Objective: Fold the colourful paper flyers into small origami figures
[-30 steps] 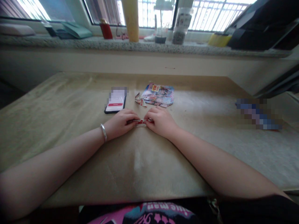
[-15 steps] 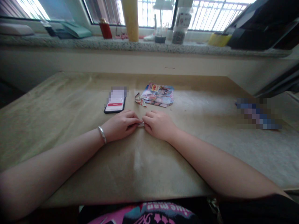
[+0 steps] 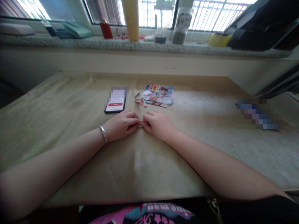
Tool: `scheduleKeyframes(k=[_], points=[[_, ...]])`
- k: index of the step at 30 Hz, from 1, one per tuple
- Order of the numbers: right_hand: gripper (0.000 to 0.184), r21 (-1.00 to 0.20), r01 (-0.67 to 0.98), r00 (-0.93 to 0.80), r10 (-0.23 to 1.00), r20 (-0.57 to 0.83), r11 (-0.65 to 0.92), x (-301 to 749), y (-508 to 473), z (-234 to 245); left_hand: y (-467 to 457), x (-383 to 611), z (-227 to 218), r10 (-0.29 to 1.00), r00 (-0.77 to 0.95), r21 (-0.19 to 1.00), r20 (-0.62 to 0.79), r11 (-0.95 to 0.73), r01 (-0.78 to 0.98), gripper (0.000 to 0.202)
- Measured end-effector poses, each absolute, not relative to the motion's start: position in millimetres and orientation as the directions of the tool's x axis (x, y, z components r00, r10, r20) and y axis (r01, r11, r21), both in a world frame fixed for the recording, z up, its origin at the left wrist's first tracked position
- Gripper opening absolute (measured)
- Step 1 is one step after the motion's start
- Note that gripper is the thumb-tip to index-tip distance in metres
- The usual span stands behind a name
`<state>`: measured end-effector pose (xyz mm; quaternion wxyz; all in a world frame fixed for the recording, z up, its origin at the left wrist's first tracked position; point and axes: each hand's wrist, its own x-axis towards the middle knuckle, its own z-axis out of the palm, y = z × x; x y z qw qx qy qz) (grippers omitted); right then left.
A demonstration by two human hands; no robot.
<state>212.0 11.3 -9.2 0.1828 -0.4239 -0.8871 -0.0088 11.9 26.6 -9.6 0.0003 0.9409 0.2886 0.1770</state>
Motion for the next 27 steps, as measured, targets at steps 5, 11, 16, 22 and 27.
scheduleKeyframes(k=[5,11,16,22,27], points=[[0.016,-0.132,0.74,-0.596,0.733,0.328,0.66,215.3,13.3,-10.1,27.3,11.3,-10.6,0.537,0.774,0.106,0.336,-0.838,0.535,0.023],[0.022,-0.019,0.632,-0.736,0.608,0.297,0.775,223.9,13.9,-8.2,23.3,10.4,-7.9,0.545,0.765,0.097,0.343,-0.831,0.548,0.023],[0.022,0.066,0.635,-0.755,0.6,0.263,0.77,226.4,11.0,-2.8,20.5,9.8,-3.2,0.551,0.767,0.094,0.328,-0.827,0.554,0.024],[0.026,0.129,0.587,-0.795,0.539,0.278,0.799,231.9,17.9,-2.0,18.1,7.4,-0.2,0.529,0.792,0.107,0.305,-0.845,0.524,0.026],[0.025,0.153,0.558,-0.817,0.508,0.273,0.816,237.9,26.3,-4.9,20.1,5.2,-2.3,0.489,0.826,0.07,0.283,-0.869,0.49,0.024]])
